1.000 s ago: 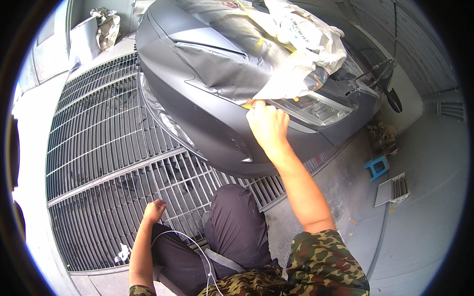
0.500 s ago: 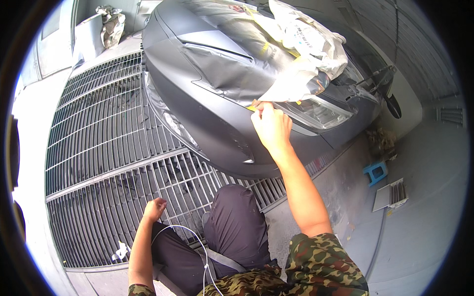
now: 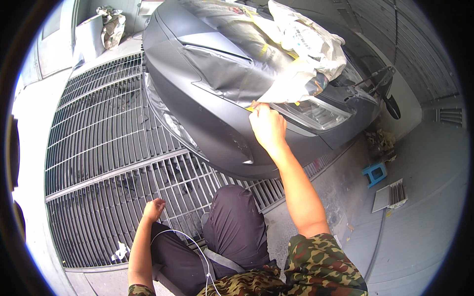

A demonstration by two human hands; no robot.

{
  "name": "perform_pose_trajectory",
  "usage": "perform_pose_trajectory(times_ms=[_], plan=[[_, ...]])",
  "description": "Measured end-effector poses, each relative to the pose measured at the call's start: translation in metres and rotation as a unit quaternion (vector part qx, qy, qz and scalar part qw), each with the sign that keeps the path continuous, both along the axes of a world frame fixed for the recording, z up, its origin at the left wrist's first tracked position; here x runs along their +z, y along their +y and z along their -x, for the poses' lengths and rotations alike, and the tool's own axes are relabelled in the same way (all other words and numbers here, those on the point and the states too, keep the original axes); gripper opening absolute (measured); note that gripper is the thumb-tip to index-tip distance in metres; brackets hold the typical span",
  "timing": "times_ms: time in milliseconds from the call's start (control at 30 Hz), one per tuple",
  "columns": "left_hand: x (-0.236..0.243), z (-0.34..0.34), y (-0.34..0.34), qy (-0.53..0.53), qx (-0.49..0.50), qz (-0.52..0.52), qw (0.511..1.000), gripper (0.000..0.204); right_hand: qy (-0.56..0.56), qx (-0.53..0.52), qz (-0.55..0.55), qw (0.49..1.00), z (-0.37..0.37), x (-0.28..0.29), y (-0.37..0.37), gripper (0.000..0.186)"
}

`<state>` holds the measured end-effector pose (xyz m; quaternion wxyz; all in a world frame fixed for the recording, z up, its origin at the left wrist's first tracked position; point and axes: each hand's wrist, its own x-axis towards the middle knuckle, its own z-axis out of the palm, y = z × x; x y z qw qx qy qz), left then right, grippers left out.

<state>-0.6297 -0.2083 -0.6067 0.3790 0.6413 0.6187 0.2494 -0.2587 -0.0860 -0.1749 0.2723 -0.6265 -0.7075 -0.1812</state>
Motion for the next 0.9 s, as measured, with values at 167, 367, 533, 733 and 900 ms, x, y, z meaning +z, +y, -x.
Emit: perform_pose_trajectory(times_ms=[167, 367, 533, 733, 900], plan=[[-0.001, 0.001, -0.002, -0.004, 0.003, 0.0, 1.0, 0.026, 0.17, 0.049, 0.092, 0.98, 0.003, 0.011, -0.002, 0.027], [0.001, 0.001, -0.002, 0.007, 0.005, 0.004, 1.0, 0.025, 0.333, 0.061, 0.184, 0.923, 0.006, 0.024, -0.017, 0.027], [0.0, 0.001, -0.002, 0.002, 0.012, 0.012, 1.0, 0.025, 0.373, 0.093, 0.128, 0.914, 0.001, 0.018, -0.027, 0.03], [0.001, 0.001, -0.001, 0.012, 0.009, 0.018, 1.0, 0.024, 0.464, 0.131, 0.196, 0.854, 0.001, 0.017, -0.016, 0.027], [0.002, 0.003, -0.003, 0.015, 0.008, 0.022, 1.0, 0.025, 0.435, 0.119, 0.22, 0.865, 0.002, 0.025, -0.01, 0.019]])
